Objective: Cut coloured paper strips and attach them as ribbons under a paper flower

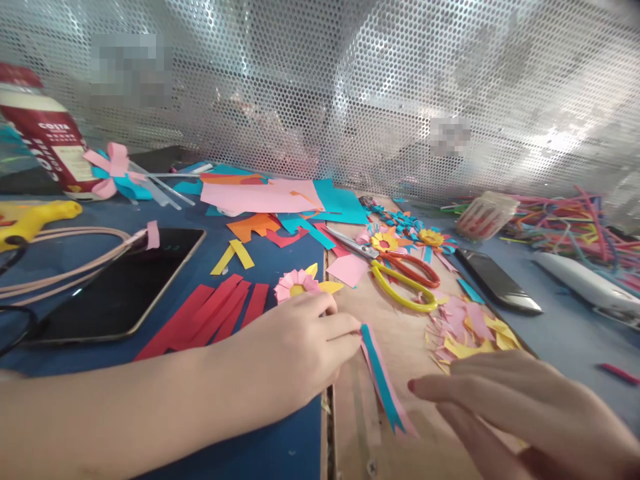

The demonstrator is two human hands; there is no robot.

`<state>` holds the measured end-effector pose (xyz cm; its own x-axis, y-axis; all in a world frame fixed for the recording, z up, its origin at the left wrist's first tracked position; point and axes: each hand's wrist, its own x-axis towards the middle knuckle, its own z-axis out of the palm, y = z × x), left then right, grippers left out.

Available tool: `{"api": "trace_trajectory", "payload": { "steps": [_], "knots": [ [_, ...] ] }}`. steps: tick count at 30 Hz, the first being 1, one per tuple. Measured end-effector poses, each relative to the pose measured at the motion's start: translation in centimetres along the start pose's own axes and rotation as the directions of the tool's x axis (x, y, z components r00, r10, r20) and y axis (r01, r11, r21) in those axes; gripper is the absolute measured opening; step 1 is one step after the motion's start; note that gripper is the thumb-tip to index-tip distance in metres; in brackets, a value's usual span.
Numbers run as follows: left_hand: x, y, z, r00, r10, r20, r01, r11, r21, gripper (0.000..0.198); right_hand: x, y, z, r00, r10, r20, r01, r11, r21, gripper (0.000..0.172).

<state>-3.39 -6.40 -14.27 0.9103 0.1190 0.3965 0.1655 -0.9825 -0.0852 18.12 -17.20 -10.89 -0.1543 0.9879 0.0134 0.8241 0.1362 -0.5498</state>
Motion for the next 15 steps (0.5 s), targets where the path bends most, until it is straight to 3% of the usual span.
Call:
{"api": "trace_trajectory", "payload": {
  "steps": [2,4,6,9,13,15],
  "knots": [
    [0.0,0.1,0.0,1.000,0.003,-0.011,-0.003,1.000,0.008,0.022,-0.7,0.9,1.3,0.973,-0.231,-0.006,0.226,0.956,-0.189,0.027],
    [0.1,0.1,0.0,1.000,0.004,-0.015,-0.003,1.000,0.007,0.021,-1.1,2.0,1.8,0.888,-0.460,0.020,0.439,0.834,-0.335,0.022],
    [0.2,0.0,0.0,1.000,0.008,-0.012,-0.008,1.000,0.006,0.020,-1.2,2.8,1.7,0.782,-0.623,0.029,0.573,0.700,-0.426,0.016],
    [0.3,-0.1,-0.1,1.000,0.009,0.002,-0.009,1.000,-0.008,0.019,-0.8,3.2,1.2,0.700,-0.714,0.009,0.618,0.599,-0.509,0.009],
    [0.1,-0.2,-0.2,1.000,0.017,0.019,-0.016,0.999,-0.037,0.019,0.0,2.2,1.2,0.683,-0.721,-0.113,0.578,0.629,-0.521,0.012],
    [0.0,-0.2,-0.3,0.999,0.027,0.027,-0.026,0.999,-0.046,0.021,0.1,1.8,1.4,0.718,-0.670,-0.188,0.514,0.693,-0.506,0.017]
  ]
}}
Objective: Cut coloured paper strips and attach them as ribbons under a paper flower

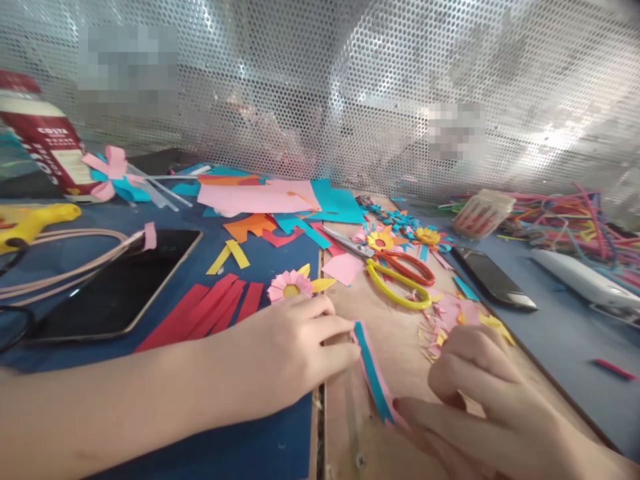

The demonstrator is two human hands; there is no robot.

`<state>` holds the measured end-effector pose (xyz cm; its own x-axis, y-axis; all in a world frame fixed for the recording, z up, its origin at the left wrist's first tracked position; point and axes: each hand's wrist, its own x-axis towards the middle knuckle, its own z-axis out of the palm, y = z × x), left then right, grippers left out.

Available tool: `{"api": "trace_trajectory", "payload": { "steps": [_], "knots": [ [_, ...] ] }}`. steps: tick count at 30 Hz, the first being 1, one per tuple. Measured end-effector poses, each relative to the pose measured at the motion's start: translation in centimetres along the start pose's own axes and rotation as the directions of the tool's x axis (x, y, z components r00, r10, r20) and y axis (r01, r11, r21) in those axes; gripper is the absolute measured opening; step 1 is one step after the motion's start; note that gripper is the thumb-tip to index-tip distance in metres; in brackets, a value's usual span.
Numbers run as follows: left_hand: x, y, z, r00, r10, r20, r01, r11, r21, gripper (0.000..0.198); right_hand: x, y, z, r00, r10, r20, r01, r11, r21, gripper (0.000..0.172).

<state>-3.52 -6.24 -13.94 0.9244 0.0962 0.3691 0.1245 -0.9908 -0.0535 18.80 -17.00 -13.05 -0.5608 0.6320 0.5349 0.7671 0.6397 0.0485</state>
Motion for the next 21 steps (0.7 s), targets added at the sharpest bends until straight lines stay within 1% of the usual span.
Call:
{"api": "trace_trajectory", "payload": {
  "steps": [1,3,5,8,12,17,21],
  "knots": [
    [0.0,0.0,0.0,1.000,0.003,0.005,-0.003,1.000,-0.002,0.022,0.0,-0.1,0.0,0.999,0.049,0.002,-0.049,0.999,-0.009,0.018],
    [0.0,0.0,-0.1,1.000,0.005,0.016,-0.005,1.000,-0.003,0.023,-0.3,-0.2,0.2,0.991,0.124,0.047,-0.123,0.992,-0.032,0.020],
    [0.0,-0.1,-0.2,1.000,0.004,0.024,-0.004,1.000,-0.001,0.024,-0.8,-0.1,0.6,0.985,0.161,0.058,-0.160,0.987,-0.023,0.024],
    [0.0,-0.1,-0.2,1.000,0.010,0.005,-0.010,1.000,-0.002,0.023,-1.5,0.2,1.5,0.973,0.231,0.009,-0.231,0.973,0.017,0.032],
    [-0.1,-0.3,0.0,0.999,0.034,-0.037,-0.035,0.999,-0.002,0.023,-2.0,0.4,2.2,0.961,0.273,-0.044,-0.272,0.962,0.030,0.031],
    [-0.2,-0.4,0.2,0.999,0.036,-0.038,-0.036,0.999,0.000,0.023,-1.5,0.1,1.8,0.963,0.271,0.001,-0.270,0.958,0.101,0.029],
    [-0.1,-0.4,0.2,0.999,0.038,-0.018,-0.038,0.999,-0.003,0.024,-0.8,-0.4,1.8,0.987,0.144,-0.077,-0.141,0.989,0.043,0.026]
  ]
}}
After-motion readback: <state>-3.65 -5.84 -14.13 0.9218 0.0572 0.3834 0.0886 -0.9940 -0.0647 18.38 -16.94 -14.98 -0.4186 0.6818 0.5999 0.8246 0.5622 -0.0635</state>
